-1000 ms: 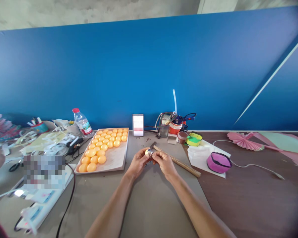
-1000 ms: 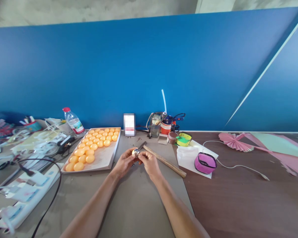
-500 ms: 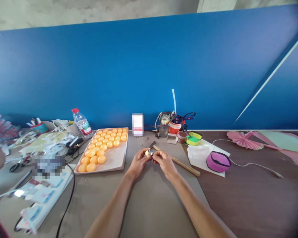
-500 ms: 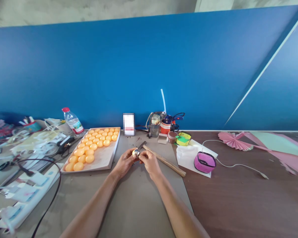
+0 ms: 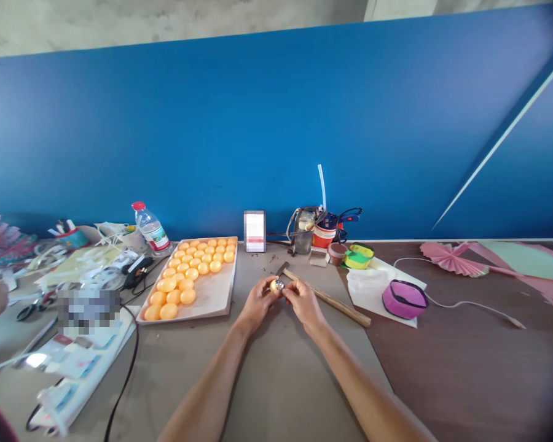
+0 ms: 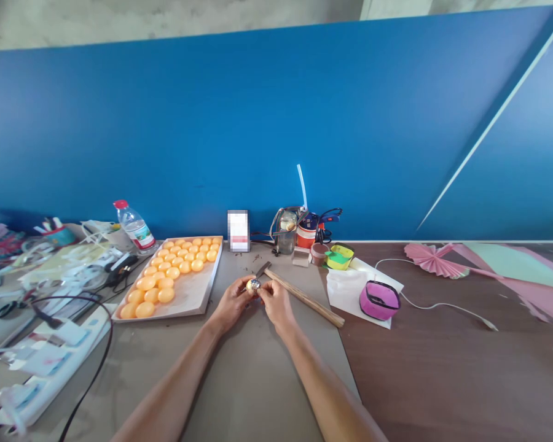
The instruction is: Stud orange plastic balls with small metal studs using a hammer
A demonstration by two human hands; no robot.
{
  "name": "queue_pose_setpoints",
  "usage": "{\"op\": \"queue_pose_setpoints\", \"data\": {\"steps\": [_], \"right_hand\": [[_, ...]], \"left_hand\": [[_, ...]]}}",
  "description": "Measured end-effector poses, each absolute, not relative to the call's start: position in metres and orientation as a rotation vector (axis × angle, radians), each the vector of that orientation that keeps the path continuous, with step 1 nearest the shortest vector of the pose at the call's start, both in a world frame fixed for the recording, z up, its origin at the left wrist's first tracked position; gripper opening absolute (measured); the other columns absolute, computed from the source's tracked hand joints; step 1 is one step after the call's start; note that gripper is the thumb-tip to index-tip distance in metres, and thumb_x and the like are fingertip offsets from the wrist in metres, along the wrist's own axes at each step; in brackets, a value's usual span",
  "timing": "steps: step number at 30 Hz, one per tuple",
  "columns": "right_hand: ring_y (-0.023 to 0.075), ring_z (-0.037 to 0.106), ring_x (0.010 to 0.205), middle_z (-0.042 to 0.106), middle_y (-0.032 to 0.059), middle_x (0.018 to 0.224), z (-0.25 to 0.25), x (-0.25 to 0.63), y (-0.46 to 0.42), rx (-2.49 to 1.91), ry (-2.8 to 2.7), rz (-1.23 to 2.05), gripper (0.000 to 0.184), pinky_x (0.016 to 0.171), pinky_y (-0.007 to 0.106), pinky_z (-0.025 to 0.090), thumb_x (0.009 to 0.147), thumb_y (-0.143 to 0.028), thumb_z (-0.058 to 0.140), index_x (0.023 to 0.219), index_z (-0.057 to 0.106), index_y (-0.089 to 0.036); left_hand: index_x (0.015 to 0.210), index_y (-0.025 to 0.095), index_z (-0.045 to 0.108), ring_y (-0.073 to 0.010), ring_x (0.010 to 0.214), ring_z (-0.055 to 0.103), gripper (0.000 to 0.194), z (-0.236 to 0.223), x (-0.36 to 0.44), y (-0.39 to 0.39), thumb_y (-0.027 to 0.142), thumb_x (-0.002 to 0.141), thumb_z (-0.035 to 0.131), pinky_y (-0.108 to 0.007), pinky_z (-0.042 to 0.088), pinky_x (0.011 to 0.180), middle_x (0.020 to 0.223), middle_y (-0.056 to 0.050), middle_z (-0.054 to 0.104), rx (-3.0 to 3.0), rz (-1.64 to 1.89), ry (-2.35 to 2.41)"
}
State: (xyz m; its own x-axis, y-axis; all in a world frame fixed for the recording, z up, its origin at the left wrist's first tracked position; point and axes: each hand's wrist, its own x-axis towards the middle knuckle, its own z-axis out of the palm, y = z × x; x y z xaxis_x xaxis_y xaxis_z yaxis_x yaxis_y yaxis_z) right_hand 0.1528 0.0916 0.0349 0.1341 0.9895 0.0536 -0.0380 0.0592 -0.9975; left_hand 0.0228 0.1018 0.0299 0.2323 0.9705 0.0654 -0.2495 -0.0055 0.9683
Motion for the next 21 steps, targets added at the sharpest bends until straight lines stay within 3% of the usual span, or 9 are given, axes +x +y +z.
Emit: {"op": "queue_pose_setpoints", "data": {"steps": [6, 10, 15, 21], "right_hand": [[0.0098, 0.042, 0.049, 0.048, -0.0047, 0.052, 0.038, 0.159, 0.094, -0.971, -0.975, 1.173, 0.023, 0.051, 0.024, 0.033, 0.066, -0.039, 0.062, 0.063, 0.050, -0.020], [0.0109, 0.038, 0.046, 0.045, -0.0046, 0.048, 0.038, 0.173, 0.097, -1.197, -1.015, 0.896, 0.024, 0.048, 0.025, 0.030, 0.068, -0.043, 0.059, 0.066, 0.053, -0.019], [0.0161, 0.051, 0.062, 0.060, 0.0027, 0.067, 0.029, 0.178, 0.100, -1.346, -1.226, 0.579, 0.023, 0.059, 0.027, 0.039, 0.074, -0.040, 0.051, 0.075, 0.057, -0.018], [0.0173, 0.057, 0.068, 0.063, 0.0047, 0.074, 0.018, 0.179, 0.101, -1.393, -1.375, 0.485, 0.021, 0.064, 0.027, 0.042, 0.078, -0.035, 0.046, 0.082, 0.057, -0.017]], "left_hand": [[0.101, 0.017, 0.060, -0.0160, 0.079, 0.059, 0.033, 0.041, 0.022, 0.099, 0.030, 0.071, 0.066, -0.034, 0.043, 0.081, 0.091, -0.006, 0.063, 0.926, 1.144, 0.558], [0.103, 0.017, 0.059, -0.0156, 0.076, 0.061, 0.034, 0.046, 0.020, 0.098, 0.028, 0.072, 0.066, -0.034, 0.043, 0.082, 0.089, -0.006, 0.064, 0.826, 1.135, 0.517], [0.113, 0.018, 0.052, -0.0155, 0.077, 0.062, 0.039, 0.049, 0.018, 0.097, 0.025, 0.076, 0.062, -0.035, 0.043, 0.083, 0.090, -0.006, 0.064, 0.744, 1.163, 0.453], [0.111, 0.017, 0.051, -0.0145, 0.074, 0.063, 0.037, 0.052, 0.018, 0.098, 0.025, 0.077, 0.061, -0.032, 0.045, 0.079, 0.088, -0.006, 0.065, 0.707, 1.182, 0.430]]}}
